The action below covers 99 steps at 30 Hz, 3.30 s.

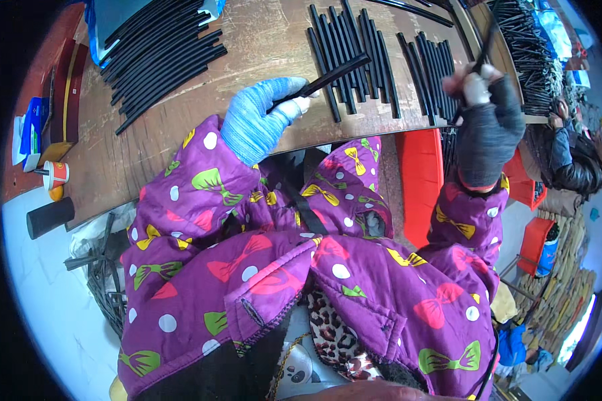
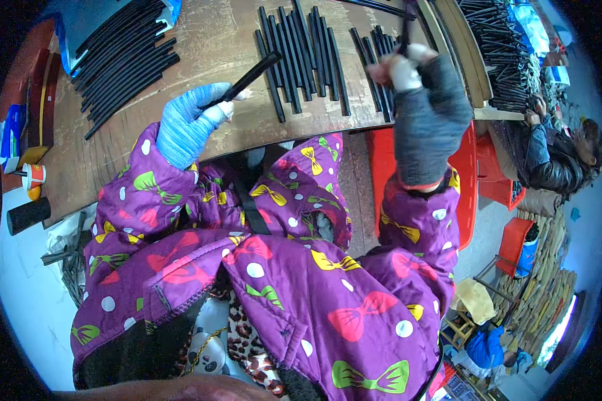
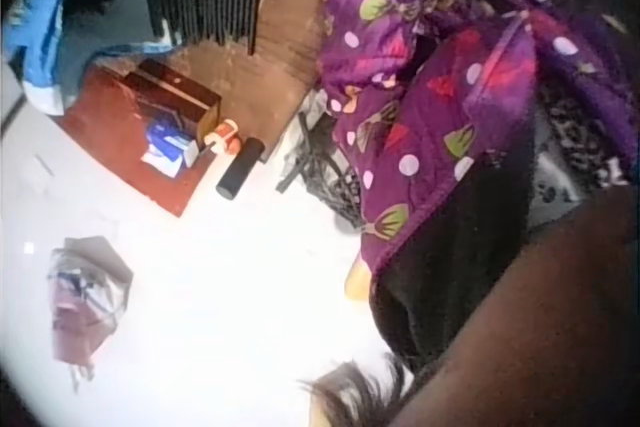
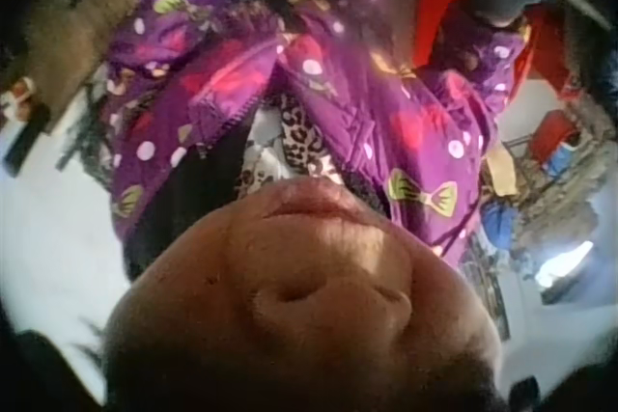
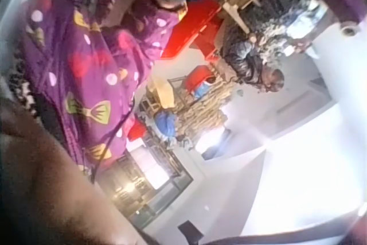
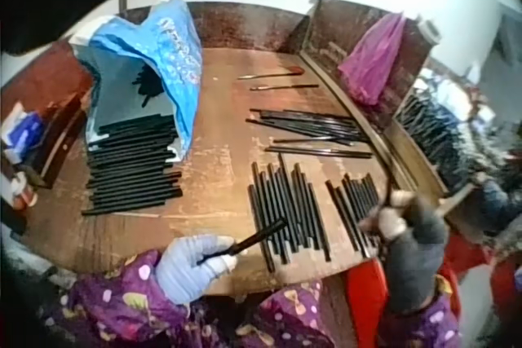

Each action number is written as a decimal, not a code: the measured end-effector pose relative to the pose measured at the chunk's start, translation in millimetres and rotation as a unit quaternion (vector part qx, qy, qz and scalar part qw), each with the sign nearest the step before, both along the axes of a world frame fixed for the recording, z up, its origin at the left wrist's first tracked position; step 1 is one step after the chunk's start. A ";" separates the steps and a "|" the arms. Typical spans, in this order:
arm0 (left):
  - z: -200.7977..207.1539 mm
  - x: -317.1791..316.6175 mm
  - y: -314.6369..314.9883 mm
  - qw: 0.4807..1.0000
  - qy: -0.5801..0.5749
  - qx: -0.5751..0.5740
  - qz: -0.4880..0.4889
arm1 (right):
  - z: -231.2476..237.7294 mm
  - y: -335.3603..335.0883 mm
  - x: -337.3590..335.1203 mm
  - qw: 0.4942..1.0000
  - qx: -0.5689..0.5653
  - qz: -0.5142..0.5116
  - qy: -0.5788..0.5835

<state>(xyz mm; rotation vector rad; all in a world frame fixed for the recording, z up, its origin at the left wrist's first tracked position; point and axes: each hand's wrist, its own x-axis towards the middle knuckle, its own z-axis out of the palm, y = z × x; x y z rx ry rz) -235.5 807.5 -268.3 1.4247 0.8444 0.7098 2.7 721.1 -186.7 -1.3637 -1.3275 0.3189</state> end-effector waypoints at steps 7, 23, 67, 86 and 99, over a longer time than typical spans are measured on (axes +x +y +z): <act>-4.3 6.9 -4.0 1.000 0.012 0.016 -0.016 | 9.8 38.5 -11.0 0.805 0.178 0.326 0.463; 7.2 8.9 -9.0 1.000 0.012 -0.009 -0.015 | -16.1 48.1 -31.2 0.735 0.222 0.337 0.545; 3.0 2.9 -9.6 0.999 0.009 0.021 -0.027 | 4.6 38.2 -67.1 0.950 0.221 0.031 0.219; 18.8 9.6 -21.8 0.996 -0.018 -0.038 -0.075 | -29.7 -4.2 -46.9 0.987 -0.046 0.146 0.037; -0.4 3.3 -14.7 0.990 0.113 -0.030 -0.083 | -33.3 -7.9 13.8 0.950 -0.017 -0.107 0.294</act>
